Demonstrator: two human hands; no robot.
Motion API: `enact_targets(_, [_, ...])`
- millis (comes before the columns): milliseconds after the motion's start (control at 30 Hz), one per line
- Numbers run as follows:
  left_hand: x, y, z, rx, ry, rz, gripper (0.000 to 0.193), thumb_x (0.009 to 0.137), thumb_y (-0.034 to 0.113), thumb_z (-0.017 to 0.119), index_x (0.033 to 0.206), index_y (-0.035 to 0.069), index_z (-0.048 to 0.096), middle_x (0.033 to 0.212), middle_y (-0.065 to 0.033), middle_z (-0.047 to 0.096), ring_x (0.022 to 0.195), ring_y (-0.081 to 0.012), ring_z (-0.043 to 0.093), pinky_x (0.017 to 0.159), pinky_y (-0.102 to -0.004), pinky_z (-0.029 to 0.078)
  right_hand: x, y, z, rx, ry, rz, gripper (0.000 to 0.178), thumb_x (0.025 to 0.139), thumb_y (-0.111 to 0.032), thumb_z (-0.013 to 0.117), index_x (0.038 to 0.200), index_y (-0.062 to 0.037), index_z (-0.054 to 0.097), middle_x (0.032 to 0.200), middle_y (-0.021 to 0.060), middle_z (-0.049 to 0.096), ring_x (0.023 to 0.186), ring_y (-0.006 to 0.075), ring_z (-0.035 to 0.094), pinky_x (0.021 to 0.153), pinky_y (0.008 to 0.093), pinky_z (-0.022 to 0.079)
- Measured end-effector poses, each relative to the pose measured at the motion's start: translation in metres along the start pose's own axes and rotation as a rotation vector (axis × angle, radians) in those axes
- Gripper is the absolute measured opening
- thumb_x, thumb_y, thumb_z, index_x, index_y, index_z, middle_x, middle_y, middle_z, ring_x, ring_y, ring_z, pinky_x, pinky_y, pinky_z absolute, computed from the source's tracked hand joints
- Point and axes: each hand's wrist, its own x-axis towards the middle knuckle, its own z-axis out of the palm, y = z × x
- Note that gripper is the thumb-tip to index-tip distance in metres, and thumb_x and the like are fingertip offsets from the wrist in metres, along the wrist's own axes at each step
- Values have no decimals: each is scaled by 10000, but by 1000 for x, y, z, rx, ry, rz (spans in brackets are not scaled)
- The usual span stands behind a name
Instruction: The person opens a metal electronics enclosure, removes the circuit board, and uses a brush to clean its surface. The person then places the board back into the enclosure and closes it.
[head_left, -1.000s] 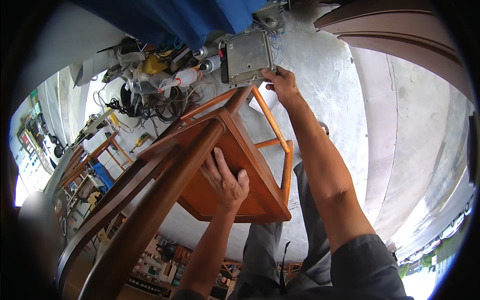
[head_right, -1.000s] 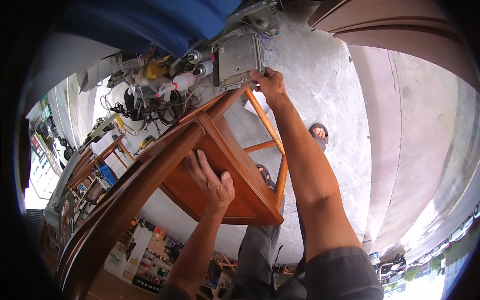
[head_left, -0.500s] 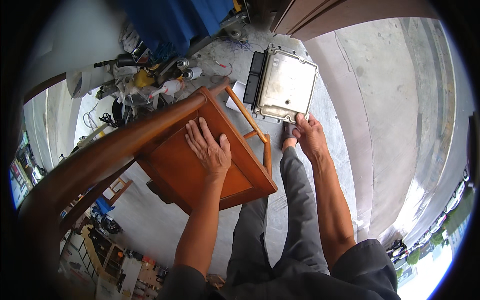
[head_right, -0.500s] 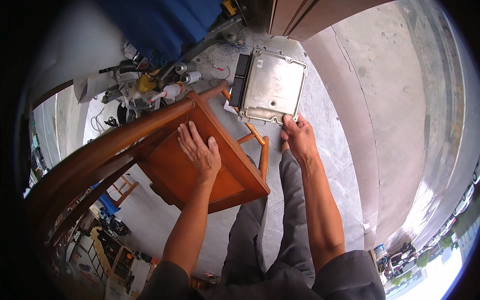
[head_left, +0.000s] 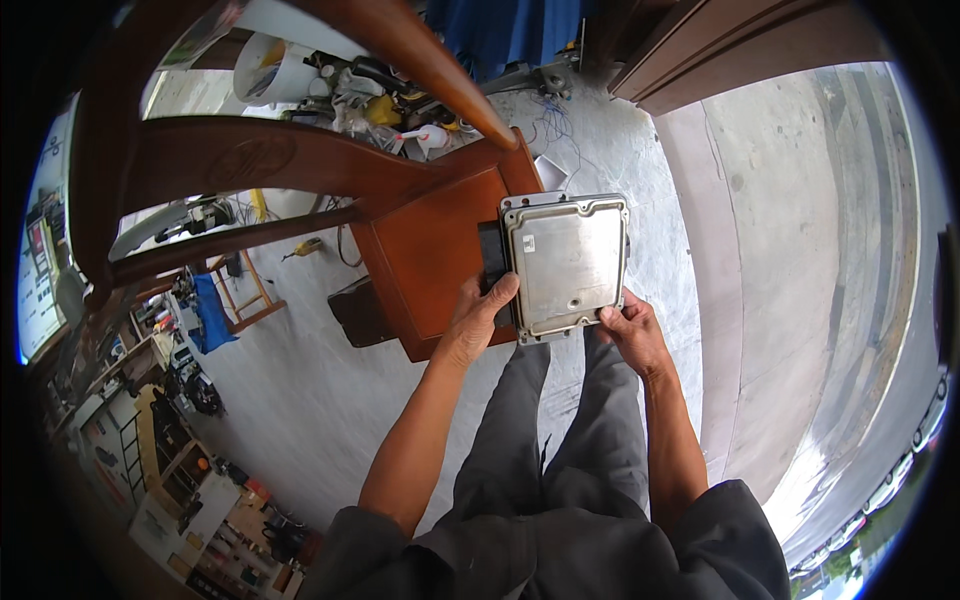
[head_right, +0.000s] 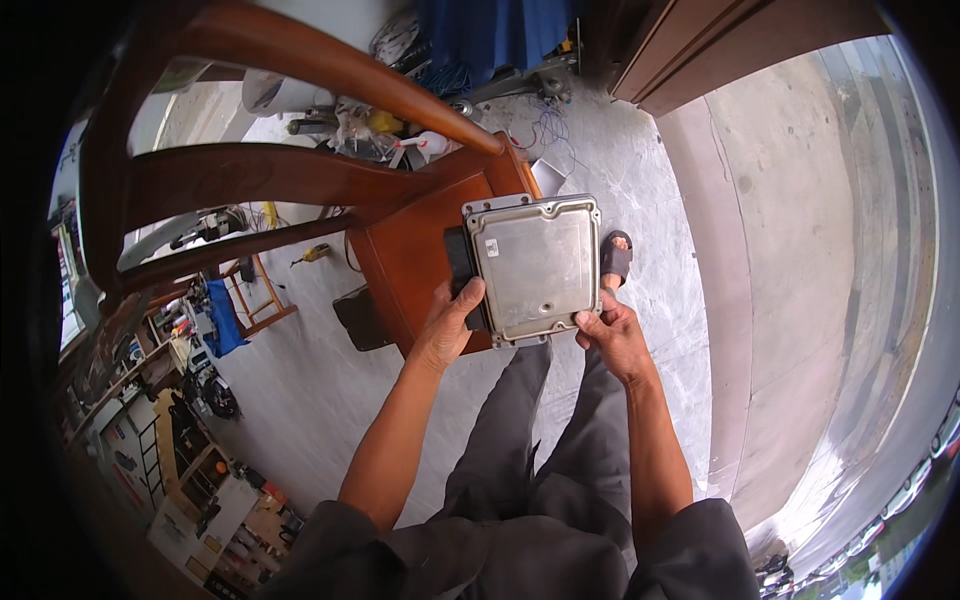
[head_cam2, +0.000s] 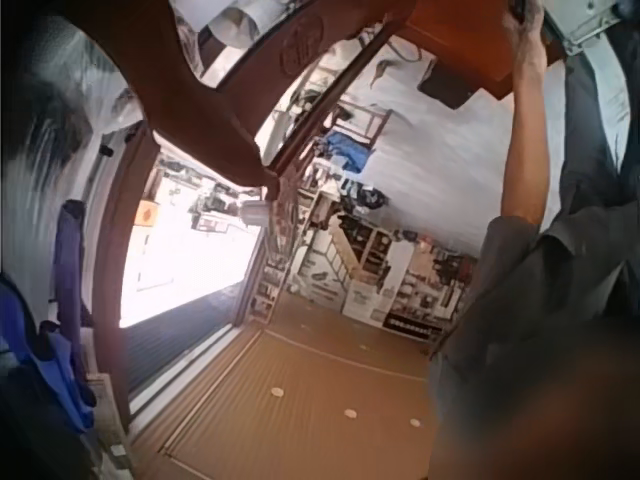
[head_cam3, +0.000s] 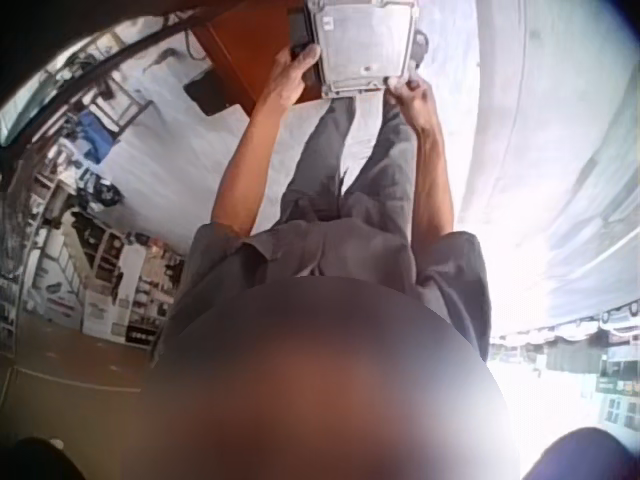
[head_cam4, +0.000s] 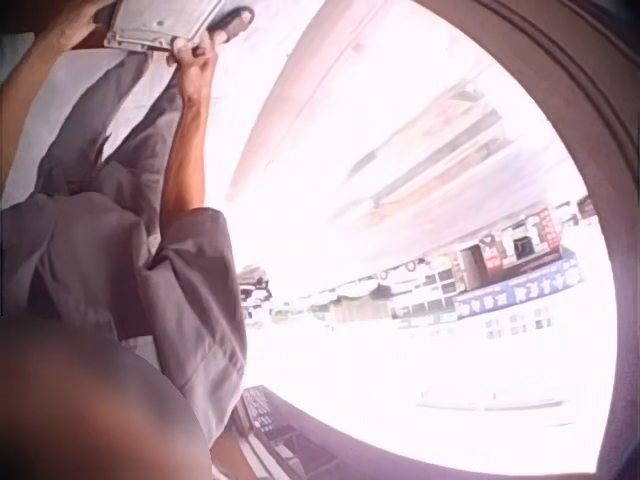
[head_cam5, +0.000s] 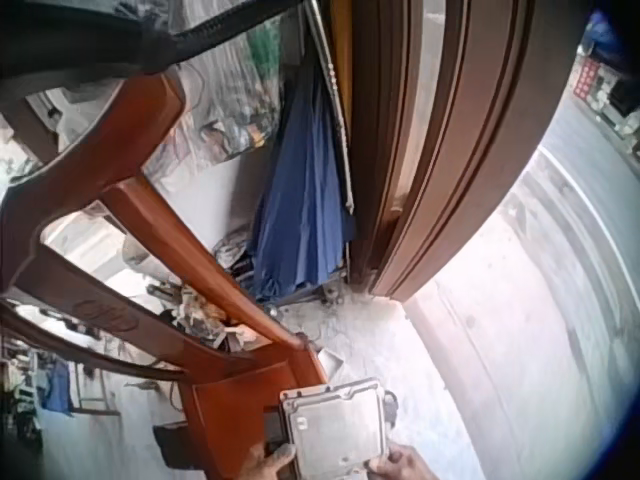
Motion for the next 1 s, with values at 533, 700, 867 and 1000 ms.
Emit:
enact_targets(533, [-152,34,1,-104,290,337,378,875,337,807,1068,39,677,951,30,658,852,-61,563,784,-227,468,-66,-48,133,-1067,64,-272,570,897,-117,701,1411,20,497,1227,196,671,1101,276,667,898,390,541])
enact_targets(700, [-181,56,-5,-121,245,362,422,863,362,814,1057,13,677,947,14,663,854,-74,573,788,-235,473,-86,-76,159,-821,74,-378,606,955,-290,679,1421,42,478,1268,220,646,1096,287,664,912,384,536])
enact_targets(867, [-202,68,-9,-63,126,332,512,838,428,823,1060,-8,670,965,-17,674,881,-96,592,822,-252,482,-98,-125,189,-840,101,-593,604,954,-333,687,1410,20,507,1231,200,667,1081,274,666,937,386,523])
enact_targets(1000, [-209,67,-4,-55,99,351,586,838,517,791,1074,-6,668,960,-13,662,872,-97,574,810,-256,466,-117,-148,201,-947,97,-587,522,925,-232,724,1372,-14,564,1199,155,689,1038,239,685,890,364,551])
